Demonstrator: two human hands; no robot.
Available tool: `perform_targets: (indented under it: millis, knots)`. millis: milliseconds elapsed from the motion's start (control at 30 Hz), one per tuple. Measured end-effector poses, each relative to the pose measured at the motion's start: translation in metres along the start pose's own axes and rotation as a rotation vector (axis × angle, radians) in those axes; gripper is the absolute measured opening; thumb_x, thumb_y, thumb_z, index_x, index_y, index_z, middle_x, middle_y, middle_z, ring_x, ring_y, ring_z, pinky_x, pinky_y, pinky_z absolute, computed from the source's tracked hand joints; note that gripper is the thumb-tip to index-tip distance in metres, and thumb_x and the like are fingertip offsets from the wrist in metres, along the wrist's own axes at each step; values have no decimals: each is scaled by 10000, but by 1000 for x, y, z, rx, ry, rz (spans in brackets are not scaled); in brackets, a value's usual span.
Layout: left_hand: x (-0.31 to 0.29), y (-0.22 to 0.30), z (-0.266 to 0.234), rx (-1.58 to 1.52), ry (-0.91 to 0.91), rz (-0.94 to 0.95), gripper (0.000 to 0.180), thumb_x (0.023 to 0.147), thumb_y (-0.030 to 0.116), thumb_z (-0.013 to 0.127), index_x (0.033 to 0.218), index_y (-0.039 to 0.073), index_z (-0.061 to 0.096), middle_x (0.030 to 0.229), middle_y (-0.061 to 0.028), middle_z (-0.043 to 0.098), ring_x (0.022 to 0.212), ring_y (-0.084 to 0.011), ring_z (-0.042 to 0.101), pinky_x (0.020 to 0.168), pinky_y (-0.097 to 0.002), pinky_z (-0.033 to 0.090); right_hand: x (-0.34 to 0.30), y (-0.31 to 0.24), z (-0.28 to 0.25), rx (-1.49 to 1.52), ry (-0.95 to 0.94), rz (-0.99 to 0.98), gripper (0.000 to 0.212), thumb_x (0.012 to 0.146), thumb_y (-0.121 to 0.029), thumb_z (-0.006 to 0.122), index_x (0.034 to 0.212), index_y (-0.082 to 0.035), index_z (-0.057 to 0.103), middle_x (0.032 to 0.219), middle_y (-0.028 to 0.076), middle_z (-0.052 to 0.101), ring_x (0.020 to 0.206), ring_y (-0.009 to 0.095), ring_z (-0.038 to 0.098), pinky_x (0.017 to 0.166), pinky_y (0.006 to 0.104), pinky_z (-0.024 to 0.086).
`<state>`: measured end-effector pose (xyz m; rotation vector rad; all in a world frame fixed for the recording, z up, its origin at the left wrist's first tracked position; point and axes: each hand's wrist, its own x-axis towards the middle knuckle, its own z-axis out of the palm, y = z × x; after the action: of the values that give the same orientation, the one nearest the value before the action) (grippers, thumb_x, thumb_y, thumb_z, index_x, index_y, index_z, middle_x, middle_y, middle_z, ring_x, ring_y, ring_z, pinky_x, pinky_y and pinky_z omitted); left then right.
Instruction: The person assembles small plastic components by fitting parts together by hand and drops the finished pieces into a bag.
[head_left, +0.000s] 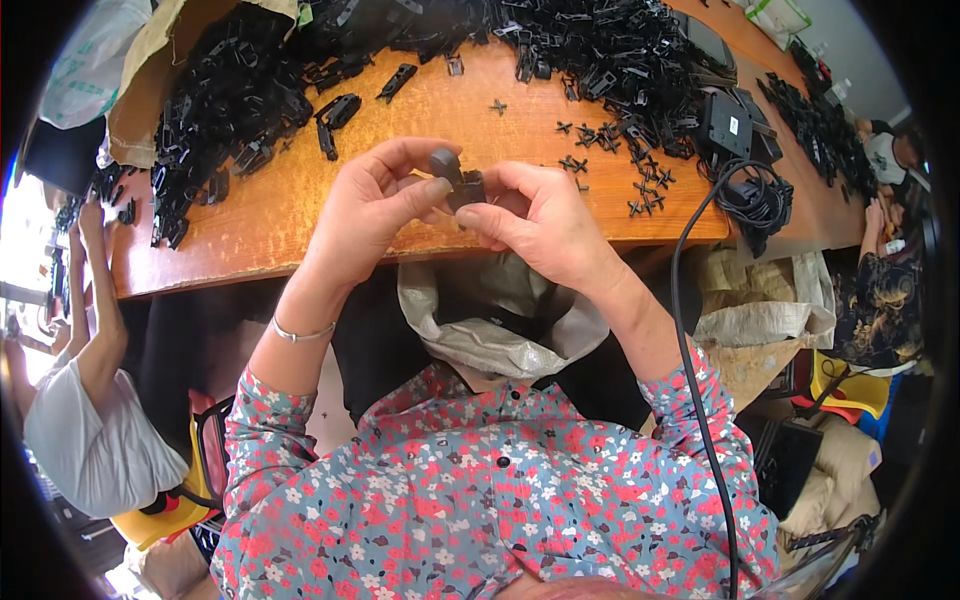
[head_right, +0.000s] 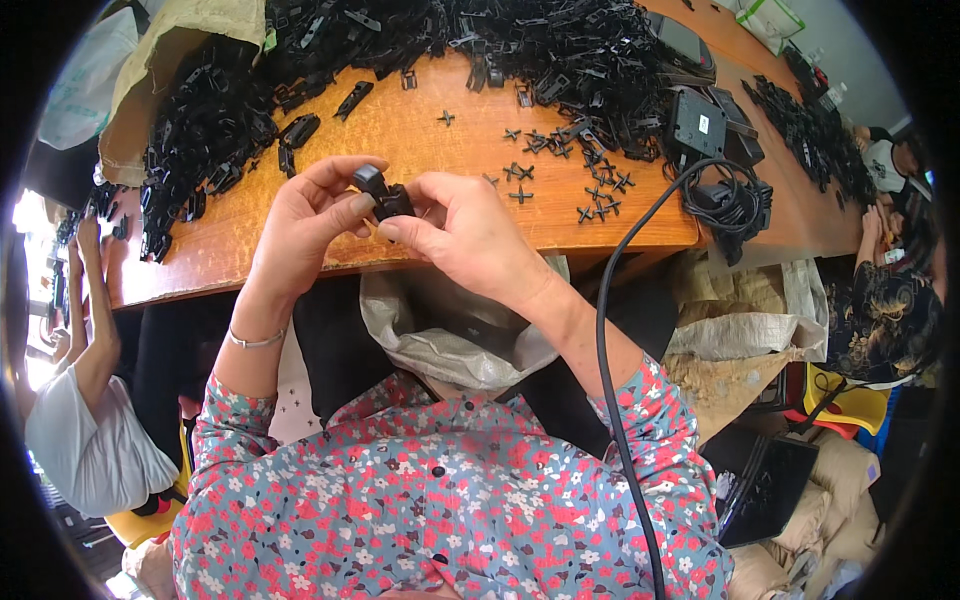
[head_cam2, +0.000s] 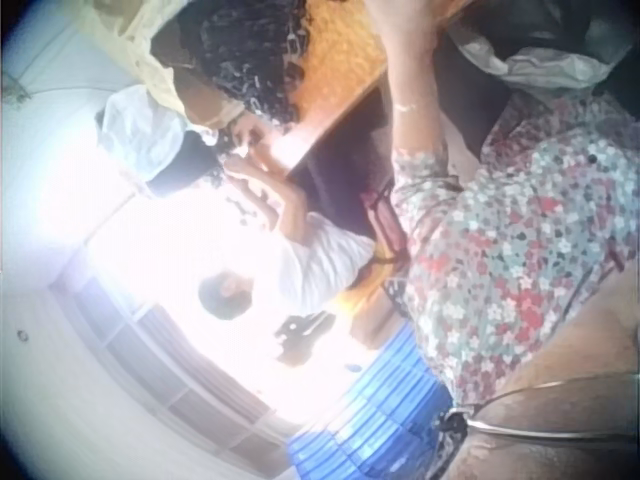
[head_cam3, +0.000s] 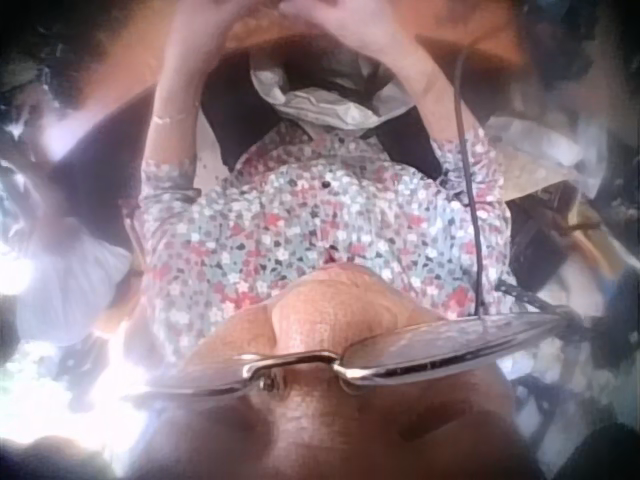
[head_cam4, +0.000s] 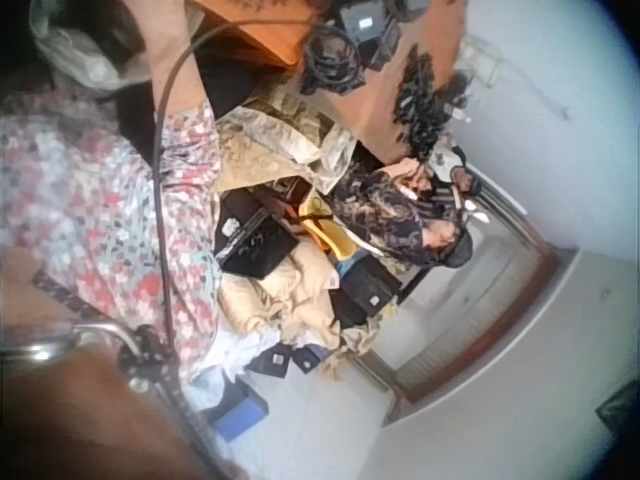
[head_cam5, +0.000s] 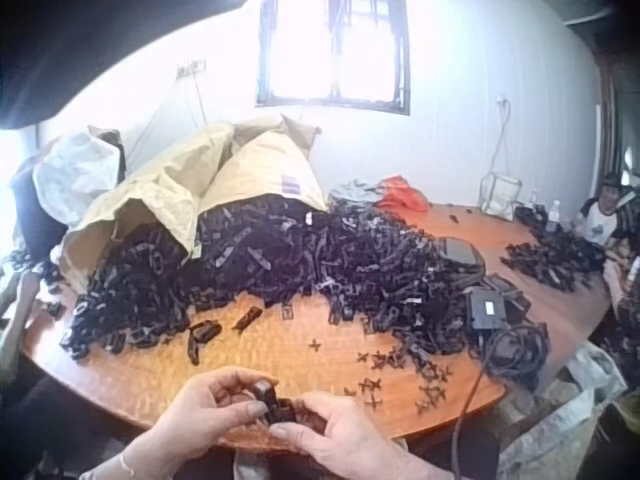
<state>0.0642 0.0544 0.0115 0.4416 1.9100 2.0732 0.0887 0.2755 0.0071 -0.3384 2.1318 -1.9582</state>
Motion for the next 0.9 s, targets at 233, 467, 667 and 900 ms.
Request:
perform_targets:
  millis: [233, 467, 667, 900]
  knots:
    - [-13, 1, 16, 87, 35, 91, 380, 1001, 31, 681, 1370, -26, 617, 1164, -41, 685, 990, -84, 660, 899, -251, 551, -3, -5, 1, -425, 62, -266, 278, 866, -184, 816, 922, 46, 671, 769, 151, 614, 690, 292, 618, 608, 399, 489]
    - [-21, -5, 53, -16, 150, 231, 524, 981, -28, 690, 1479, -28, 527, 1234, -86, 671, 1122, -129, 643, 1032, -287, 516, -7, -5, 1, -724, 212, -430, 269, 831, -178, 801, 963, 10, 661, 920, 205, 640, 808, 423, 659, 673, 488, 528]
    - [-14, -16, 57, 323, 216, 402, 432, 927, -81, 705, 1344, -37, 605, 1202, -82, 673, 1110, -142, 644, 1000, -293, 516, -8, -1, 6, -766, 348, -462, 297, 792, -152, 807, 1006, -20, 649, 967, 180, 646, 806, 398, 684, 666, 470, 548]
    - [-8, -20, 54, 280, 207, 418, 300, 881, -58, 699, 1175, 3, 687, 994, -84, 709, 949, -188, 711, 871, -303, 541, -6, 13, 4, -547, 271, -386, 325, 806, -136, 814, 1060, -14, 652, 869, 154, 701, 765, 358, 703, 656, 424, 549]
